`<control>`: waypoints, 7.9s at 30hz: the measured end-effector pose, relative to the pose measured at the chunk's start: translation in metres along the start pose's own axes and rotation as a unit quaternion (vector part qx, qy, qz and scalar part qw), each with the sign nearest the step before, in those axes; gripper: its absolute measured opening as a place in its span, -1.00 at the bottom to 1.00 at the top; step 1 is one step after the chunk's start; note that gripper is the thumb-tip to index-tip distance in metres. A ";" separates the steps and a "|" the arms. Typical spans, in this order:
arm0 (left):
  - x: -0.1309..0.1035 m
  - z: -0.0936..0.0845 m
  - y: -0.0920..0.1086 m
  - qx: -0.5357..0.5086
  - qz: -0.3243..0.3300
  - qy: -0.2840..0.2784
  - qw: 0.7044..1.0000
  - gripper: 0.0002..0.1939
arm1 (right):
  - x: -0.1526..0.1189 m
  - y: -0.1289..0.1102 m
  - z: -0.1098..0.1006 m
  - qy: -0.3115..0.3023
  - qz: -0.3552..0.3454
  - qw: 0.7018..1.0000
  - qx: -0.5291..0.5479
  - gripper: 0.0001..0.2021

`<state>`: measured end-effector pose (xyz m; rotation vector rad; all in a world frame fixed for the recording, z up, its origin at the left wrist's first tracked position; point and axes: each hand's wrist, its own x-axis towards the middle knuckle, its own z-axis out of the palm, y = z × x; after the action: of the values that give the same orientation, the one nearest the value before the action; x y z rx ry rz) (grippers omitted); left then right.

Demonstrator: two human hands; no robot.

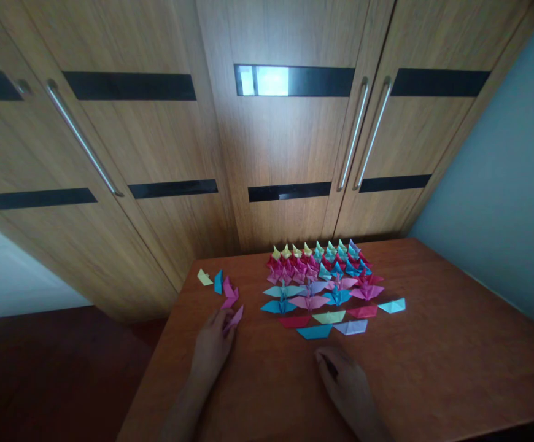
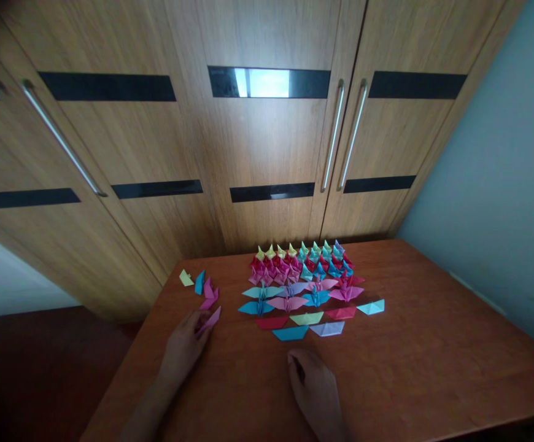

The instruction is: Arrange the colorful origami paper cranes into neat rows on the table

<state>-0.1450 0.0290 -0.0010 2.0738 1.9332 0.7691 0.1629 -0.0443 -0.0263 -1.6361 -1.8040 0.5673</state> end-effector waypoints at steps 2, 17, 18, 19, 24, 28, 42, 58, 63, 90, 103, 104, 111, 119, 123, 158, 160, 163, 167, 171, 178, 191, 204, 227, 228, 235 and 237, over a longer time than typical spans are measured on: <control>0.000 -0.001 0.002 -0.014 -0.018 -0.007 1.000 -0.78 | 0.000 0.000 0.000 0.001 0.001 1.000 0.004 -0.69; -0.031 -0.006 0.085 -0.326 -0.081 -0.100 0.937 -0.76 | 0.002 -0.019 -0.009 -0.014 0.055 0.983 0.172 -0.69; -0.034 -0.002 0.091 -0.340 -0.085 -0.100 0.931 -0.76 | 0.001 -0.024 -0.010 -0.018 0.060 0.978 0.198 -0.69; -0.036 0.001 0.096 -0.354 -0.089 -0.098 0.926 -0.77 | 0.000 -0.029 -0.010 -0.022 0.064 0.973 0.221 -0.69; -0.046 0.016 0.115 -0.402 -0.088 -0.126 0.903 -0.83 | -0.006 -0.050 -0.003 -0.025 0.065 0.950 0.304 -0.71; -0.053 0.026 0.122 -0.418 -0.093 -0.158 0.890 -0.82 | -0.009 -0.051 0.006 -0.006 0.088 0.953 0.290 -0.75; -0.056 0.031 0.082 -0.309 -0.064 -0.177 0.932 -0.83 | 0.012 0.058 -0.092 0.163 0.183 0.949 0.198 -0.59; -0.059 0.025 0.092 -0.260 -0.001 -0.186 0.947 -0.82 | 0.026 0.130 -0.110 0.102 0.262 0.919 -0.276 -0.47; -0.059 0.025 0.092 -0.262 0.003 -0.181 0.948 -0.81 | 0.032 0.133 -0.107 0.092 0.236 0.926 -0.280 -0.50; -0.056 0.022 0.089 -0.272 -0.008 -0.169 0.947 -0.79 | 0.007 0.036 -0.027 0.145 0.023 0.989 0.015 -0.67; 0.020 -0.026 0.011 0.175 -0.054 -0.024 0.983 -0.67 | 0.001 -0.005 0.007 0.034 -0.029 0.997 0.059 -0.74; 0.023 -0.026 0.009 0.190 -0.056 -0.028 0.980 -0.68 | 0.000 -0.004 0.007 0.033 -0.027 0.997 0.059 -0.74; 0.022 -0.016 0.005 0.230 -0.041 -0.027 0.972 -0.69 | 0.001 -0.003 0.008 0.031 -0.029 0.997 0.059 -0.74; 0.015 -0.012 0.003 0.218 -0.038 -0.024 0.975 -0.72 | 0.001 -0.005 0.007 0.044 -0.037 0.997 0.051 -0.75; 0.013 -0.015 0.003 0.187 -0.028 -0.021 0.982 -0.71 | 0.002 -0.008 0.005 0.060 -0.043 0.996 0.052 -0.76; -0.114 0.074 0.101 0.087 0.309 -0.004 0.947 -0.50 | -0.009 0.028 -0.022 0.097 -0.010 0.995 0.017 -0.65; -0.119 0.082 0.101 0.103 0.326 -0.014 0.940 -0.37 | -0.009 0.028 -0.021 0.088 -0.009 0.996 0.009 -0.65; -0.117 0.086 0.105 0.112 0.309 -0.050 0.943 -0.29 | -0.009 0.029 -0.020 0.078 -0.007 0.997 0.005 -0.66; -0.112 0.084 0.113 0.102 0.277 -0.090 0.951 -0.27 | -0.010 0.029 -0.021 0.074 -0.009 0.997 0.014 -0.68; -0.109 0.081 0.117 0.089 0.265 -0.110 0.954 -0.30 | -0.009 0.027 -0.022 0.090 -0.017 0.996 0.019 -0.69; -0.107 0.078 0.118 0.080 0.265 -0.110 0.955 -0.33 | -0.008 0.028 -0.022 0.090 -0.024 0.996 0.001 -0.68; -0.105 0.074 0.118 0.082 0.266 -0.113 0.954 -0.35 | -0.010 0.030 -0.021 0.080 -0.020 0.997 0.004 -0.69; -0.107 0.070 0.119 0.077 0.258 -0.111 0.957 -0.36 | -0.011 0.034 -0.019 0.062 -0.013 0.998 -0.001 -0.72; 0.063 -0.005 0.004 0.258 0.016 -0.012 0.966 -0.52 | -0.010 0.031 -0.020 0.081 -0.016 0.997 0.000 -0.74; 0.061 -0.001 0.003 0.263 0.021 -0.015 0.964 -0.52 | -0.010 0.031 -0.020 0.081 -0.017 0.997 0.002 -0.74; 0.037 0.005 0.011 0.270 0.040 -0.030 0.962 -0.49 | -0.009 0.030 -0.020 0.089 -0.031 0.996 0.000 -0.73; 0.028 0.002 0.017 0.274 0.048 -0.034 0.960 -0.49 | -0.009 0.030 -0.020 0.091 -0.031 0.995 -0.001 -0.73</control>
<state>-0.1293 0.0544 0.0121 2.4675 2.2022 0.1704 0.1988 -0.0515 -0.0341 -1.5736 -1.7142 0.3764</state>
